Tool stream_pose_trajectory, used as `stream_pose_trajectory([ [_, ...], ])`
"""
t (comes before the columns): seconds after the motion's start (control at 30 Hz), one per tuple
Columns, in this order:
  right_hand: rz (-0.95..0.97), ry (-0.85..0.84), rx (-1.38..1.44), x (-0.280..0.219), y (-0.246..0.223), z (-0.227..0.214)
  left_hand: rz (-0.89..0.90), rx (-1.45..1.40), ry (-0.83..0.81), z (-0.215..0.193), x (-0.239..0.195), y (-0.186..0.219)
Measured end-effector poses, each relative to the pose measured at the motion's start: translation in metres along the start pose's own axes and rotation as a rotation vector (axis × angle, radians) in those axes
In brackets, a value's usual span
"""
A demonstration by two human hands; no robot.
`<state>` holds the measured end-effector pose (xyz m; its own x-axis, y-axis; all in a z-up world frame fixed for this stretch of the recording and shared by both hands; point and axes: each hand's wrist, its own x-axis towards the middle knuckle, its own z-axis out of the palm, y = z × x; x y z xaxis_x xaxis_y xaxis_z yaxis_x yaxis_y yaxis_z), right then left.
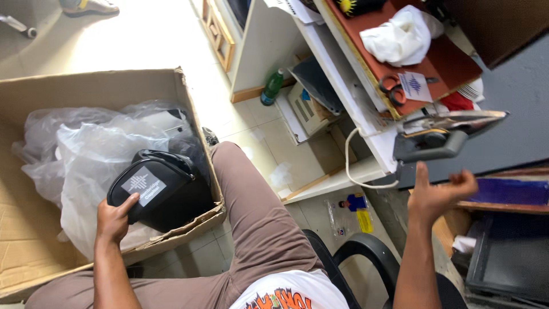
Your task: The person places a black golf bag on a cardboard box and uses a hot iron to press a white label onto the bag's surface. They repeatedly iron the label, lift the iron to check adhesion, and rub the label with their fingers to ensure it sticks.
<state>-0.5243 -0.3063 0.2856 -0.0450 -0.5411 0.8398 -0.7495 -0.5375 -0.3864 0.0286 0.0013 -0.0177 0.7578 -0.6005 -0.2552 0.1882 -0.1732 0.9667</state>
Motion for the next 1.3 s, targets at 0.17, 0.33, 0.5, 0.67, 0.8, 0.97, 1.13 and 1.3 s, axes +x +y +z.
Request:
stream_pose_trajectory([
  [0.17, 0.253, -0.073, 0.037, 0.029, 0.039, 0.021, 0.014, -0.002, 0.006, 0.001, -0.001, 0.007],
  [0.33, 0.343, -0.059, 0.496, 0.035, 0.106, 0.043, 0.018, 0.039, 0.006, -0.002, 0.000, 0.004],
  [0.5, 0.260, 0.159, 0.630, 0.039, 0.110, 0.023, 0.020, -0.029, 0.001, 0.002, -0.003, 0.008],
  [0.67, 0.259, 0.145, 0.521, 0.030, 0.021, -0.033, 0.040, -0.023, -0.002, 0.000, 0.007, -0.011],
  [0.8, 0.242, -0.142, 0.617, 0.006, -0.034, -0.037, 0.042, 0.041, -0.013, 0.001, 0.011, -0.010],
  [0.97, 0.490, -0.607, 0.725, -0.046, -0.102, 0.032, 0.166, 0.257, -0.077, -0.024, 0.057, -0.118],
  [1.13, 0.057, -1.146, 0.552, -0.102, -0.211, 0.116, 0.074, -0.267, -0.009, 0.006, 0.013, -0.003],
  [1.3, 0.007, -1.421, 0.543, -0.179, -0.300, 0.169, -0.003, -0.236, 0.029, -0.004, 0.014, 0.020],
])
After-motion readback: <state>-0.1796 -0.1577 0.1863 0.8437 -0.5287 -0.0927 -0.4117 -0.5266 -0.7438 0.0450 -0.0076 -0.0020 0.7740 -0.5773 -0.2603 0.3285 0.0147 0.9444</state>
